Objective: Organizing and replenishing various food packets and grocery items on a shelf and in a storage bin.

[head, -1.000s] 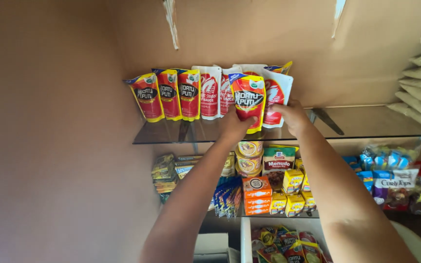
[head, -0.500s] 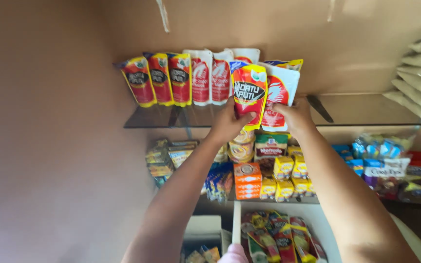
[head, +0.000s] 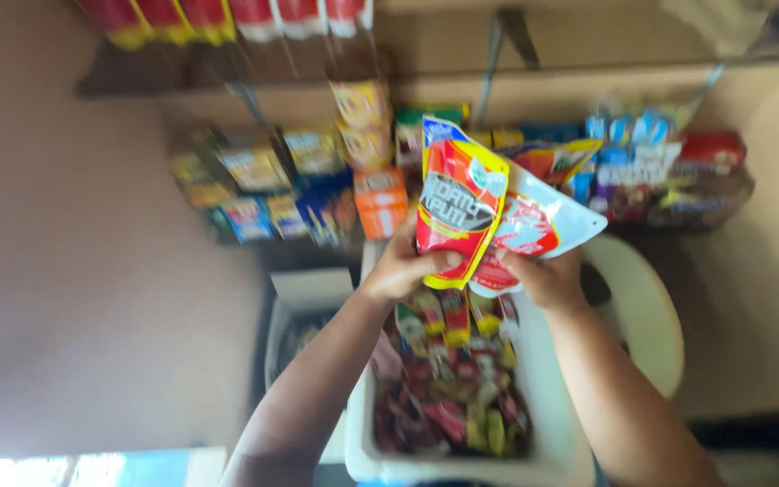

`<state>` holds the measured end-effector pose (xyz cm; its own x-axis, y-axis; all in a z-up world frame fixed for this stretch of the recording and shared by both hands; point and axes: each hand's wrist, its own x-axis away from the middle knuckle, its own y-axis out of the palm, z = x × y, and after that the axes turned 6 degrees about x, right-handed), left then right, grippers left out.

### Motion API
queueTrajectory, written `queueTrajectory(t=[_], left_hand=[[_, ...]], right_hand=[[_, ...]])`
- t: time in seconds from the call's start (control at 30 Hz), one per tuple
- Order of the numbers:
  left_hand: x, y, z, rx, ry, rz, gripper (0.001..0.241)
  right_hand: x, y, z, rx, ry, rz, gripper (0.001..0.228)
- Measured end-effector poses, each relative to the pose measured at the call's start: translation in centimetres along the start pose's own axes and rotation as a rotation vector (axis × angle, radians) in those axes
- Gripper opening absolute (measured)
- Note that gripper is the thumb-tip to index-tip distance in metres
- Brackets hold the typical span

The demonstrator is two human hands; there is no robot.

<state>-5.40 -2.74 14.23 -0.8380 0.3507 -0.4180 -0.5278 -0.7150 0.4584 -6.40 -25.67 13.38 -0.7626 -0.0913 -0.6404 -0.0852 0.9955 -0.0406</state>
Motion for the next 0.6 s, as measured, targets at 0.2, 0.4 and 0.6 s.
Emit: queueTrajectory(t=[0.2, 0.4, 0.6], left_hand=[[8.5, -2.1, -16.0, 0.173, -0.347, 0.198, 0.065], [16.7, -3.4, -27.1, 0.333, -0.931, 0.715, 0.043], [20.1, -9.2, -34.9, 0.178, -1.064, 0.926, 0.027]], right_hand=[[14.7, -3.3, 10.5, -0.225, 0.684, 0.17, 0.041], [24.4, -3.6, 19.3, -0.211, 1.342, 0.271, 0.027], [28.8, -3.3, 27.6, -0.208, 1.609, 0.095, 0.029]])
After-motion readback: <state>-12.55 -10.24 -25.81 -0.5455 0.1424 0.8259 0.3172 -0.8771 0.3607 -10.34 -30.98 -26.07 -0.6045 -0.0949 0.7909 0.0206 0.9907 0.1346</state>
